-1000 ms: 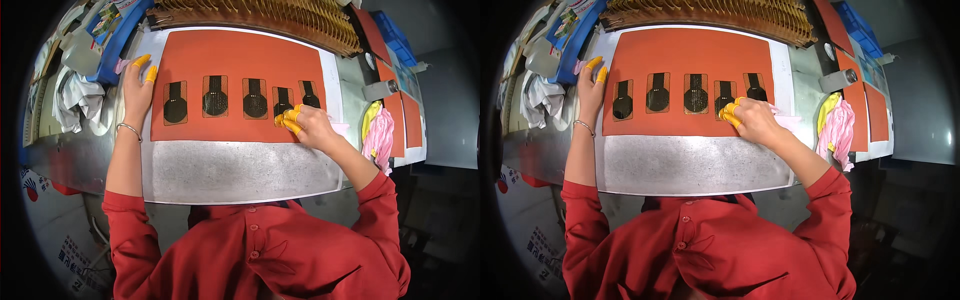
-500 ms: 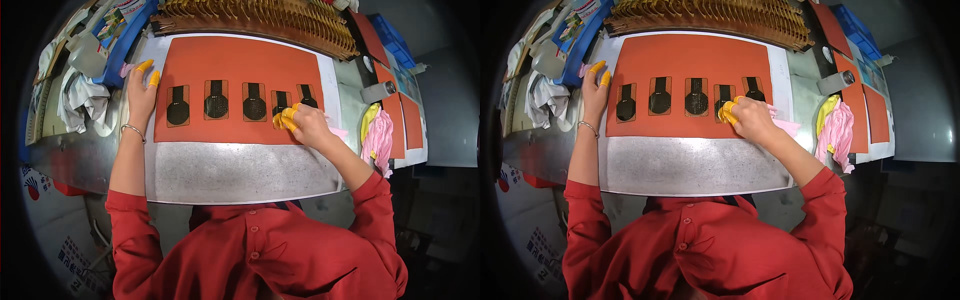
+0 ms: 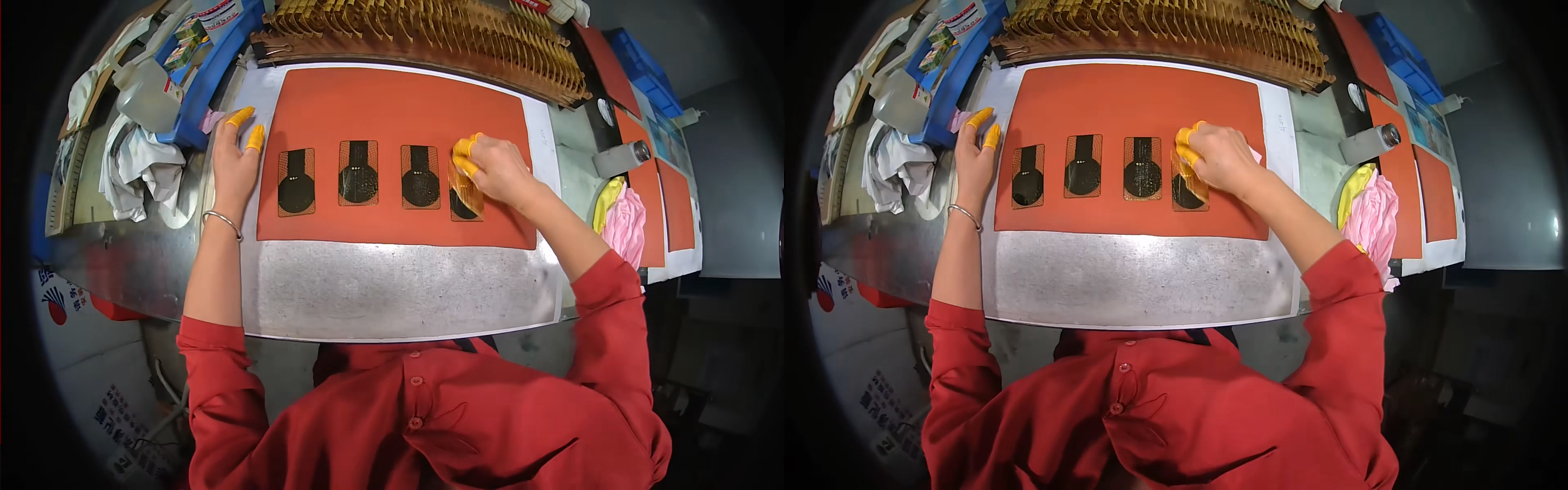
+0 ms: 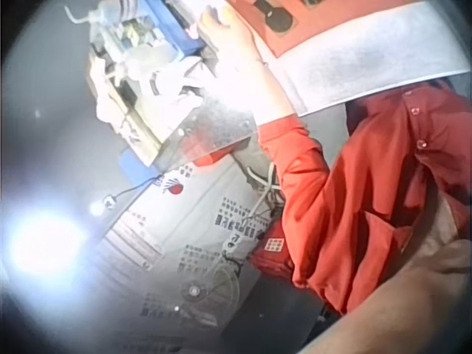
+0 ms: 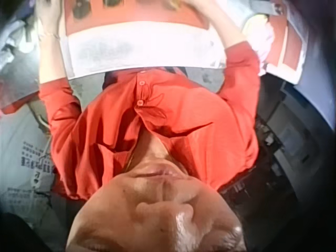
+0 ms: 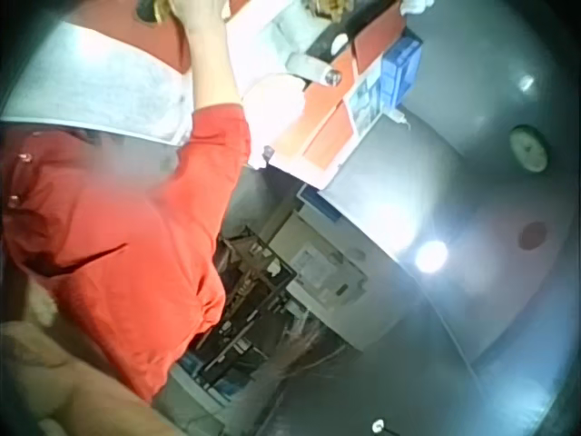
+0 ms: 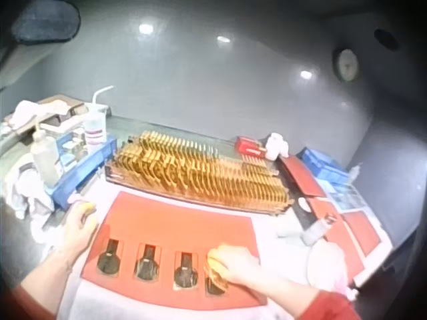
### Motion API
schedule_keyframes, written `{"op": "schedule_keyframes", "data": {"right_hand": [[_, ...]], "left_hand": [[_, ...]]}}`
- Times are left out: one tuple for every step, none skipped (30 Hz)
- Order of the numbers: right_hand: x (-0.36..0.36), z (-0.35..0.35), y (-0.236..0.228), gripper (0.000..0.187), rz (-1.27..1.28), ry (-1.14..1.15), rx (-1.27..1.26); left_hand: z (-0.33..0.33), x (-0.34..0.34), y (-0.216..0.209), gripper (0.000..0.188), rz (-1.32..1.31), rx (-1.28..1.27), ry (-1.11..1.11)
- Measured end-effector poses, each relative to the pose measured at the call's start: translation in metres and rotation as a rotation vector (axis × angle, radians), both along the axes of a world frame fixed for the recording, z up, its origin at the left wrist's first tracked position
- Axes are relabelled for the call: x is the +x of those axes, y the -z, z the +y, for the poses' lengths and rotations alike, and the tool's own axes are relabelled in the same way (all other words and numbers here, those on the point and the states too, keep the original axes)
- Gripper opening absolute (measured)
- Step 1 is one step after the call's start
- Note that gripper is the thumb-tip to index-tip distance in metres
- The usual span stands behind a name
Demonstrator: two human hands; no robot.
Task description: The person applies a liquid adhesive from a squeeze bottle onto a red sheet containing four black guitar-shaped cutouts. They then use a yellow cloth to rub the adhesive into the cutouts, repeating the process for each shape to ensure full coverage.
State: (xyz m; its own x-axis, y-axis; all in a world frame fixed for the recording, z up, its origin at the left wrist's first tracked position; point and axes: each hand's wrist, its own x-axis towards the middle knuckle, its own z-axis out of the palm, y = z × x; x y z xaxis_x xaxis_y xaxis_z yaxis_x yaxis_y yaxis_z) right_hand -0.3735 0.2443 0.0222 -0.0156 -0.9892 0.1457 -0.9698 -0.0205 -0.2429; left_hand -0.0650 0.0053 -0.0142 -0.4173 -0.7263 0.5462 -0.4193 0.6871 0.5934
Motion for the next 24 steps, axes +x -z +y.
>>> {"op": "schedule_keyframes", "data": {"right_hand": [[0.004, 0.013, 0.003, 0.013, 0.021, -0.07, 0.004], [0.011, 0.023, 0.003, 0.013, 0.037, -0.148, 0.006], [0.022, 0.037, -0.002, 0.012, -0.021, -0.173, 0.043], [0.029, 0.048, -0.01, 0.011, -0.078, -0.194, 0.084], [0.026, 0.052, -0.006, 0.01, -0.046, -0.196, 0.088], [0.018, 0.045, 0.001, 0.011, -0.019, -0.174, 0.006], [0.007, 0.034, 0.001, 0.01, 0.021, -0.098, 0.019], [0.0, 0.021, -0.002, 0.01, 0.061, -0.023, 0.027], [-0.001, 0.015, -0.009, 0.01, -0.033, -0.003, -0.025], [-0.001, 0.017, -0.009, 0.01, -0.028, -0.019, 0.005], [0.0, 0.022, -0.009, 0.01, -0.023, -0.035, 0.036], [0.003, 0.029, -0.008, 0.01, -0.018, -0.051, 0.066], [0.008, 0.042, -0.006, 0.01, -0.04, -0.129, 0.018], [0.015, 0.055, -0.004, 0.009, -0.061, -0.212, -0.024], [0.017, 0.056, -0.005, 0.01, -0.079, -0.199, 0.018], [0.019, 0.057, -0.009, 0.012, -0.101, -0.185, 0.066], [0.014, 0.046, -0.008, 0.011, -0.025, -0.157, 0.077], [0.003, 0.034, 0.004, 0.009, 0.0, -0.149, -0.036], [-0.003, 0.016, 0.002, 0.009, -0.029, -0.071, -0.022], [-0.004, 0.001, -0.003, 0.009, -0.052, 0.005, -0.018], [-0.004, -0.003, -0.005, 0.012, -0.072, 0.041, -0.026], [-0.001, 0.0, -0.004, 0.011, -0.067, -0.008, -0.014], [0.006, 0.01, -0.002, 0.011, -0.063, -0.076, 0.001], [0.015, 0.018, -0.001, 0.011, -0.058, -0.142, 0.015]], "left_hand": [[-0.001, 0.0, 0.001, 0.03, 0.005, 0.018, 0.001], [-0.002, 0.002, 0.001, 0.03, 0.002, 0.007, 0.001], [-0.002, 0.005, 0.001, 0.03, -0.002, -0.005, 0.003], [-0.001, 0.004, 0.002, 0.03, -0.004, -0.011, 0.008], [0.0, 0.003, 0.001, 0.03, -0.01, -0.015, 0.009], [-0.001, 0.002, -0.001, 0.03, -0.016, -0.019, 0.009], [0.0, 0.0, -0.003, 0.029, -0.023, -0.02, 0.018], [-0.001, -0.003, -0.004, 0.029, -0.03, -0.028, 0.028], [-0.001, -0.002, -0.001, 0.028, -0.027, -0.004, 0.025], [-0.003, -0.001, 0.001, 0.028, -0.007, 0.027, 0.015], [-0.004, 0.002, 0.005, 0.028, 0.012, 0.058, 0.005], [-0.004, 0.003, 0.007, 0.028, 0.032, 0.09, -0.006], [-0.004, 0.005, 0.006, 0.027, 0.029, 0.042, 0.0], [-0.002, 0.003, 0.002, 0.028, 0.009, 0.025, -0.003], [0.001, -0.001, -0.004, 0.028, -0.011, 0.008, -0.007], [0.005, -0.001, -0.007, 0.028, -0.035, -0.003, -0.011], [0.002, -0.002, -0.006, 0.028, -0.065, -0.022, -0.011], [0.002, -0.002, -0.005, 0.029, -0.051, 0.0, -0.006], [0.002, -0.002, -0.003, 0.029, -0.039, 0.019, 0.0], [-0.001, -0.002, -0.004, 0.029, -0.021, 0.028, 0.004], [-0.004, -0.004, 0.004, 0.029, 0.072, 0.114, 0.028], [-0.005, -0.005, 0.009, 0.029, 0.099, 0.146, 0.016], [-0.005, 0.0, 0.011, 0.028, 0.094, 0.12, 0.008], [-0.006, 0.004, 0.01, 0.028, 0.088, 0.093, 0.001]]}}
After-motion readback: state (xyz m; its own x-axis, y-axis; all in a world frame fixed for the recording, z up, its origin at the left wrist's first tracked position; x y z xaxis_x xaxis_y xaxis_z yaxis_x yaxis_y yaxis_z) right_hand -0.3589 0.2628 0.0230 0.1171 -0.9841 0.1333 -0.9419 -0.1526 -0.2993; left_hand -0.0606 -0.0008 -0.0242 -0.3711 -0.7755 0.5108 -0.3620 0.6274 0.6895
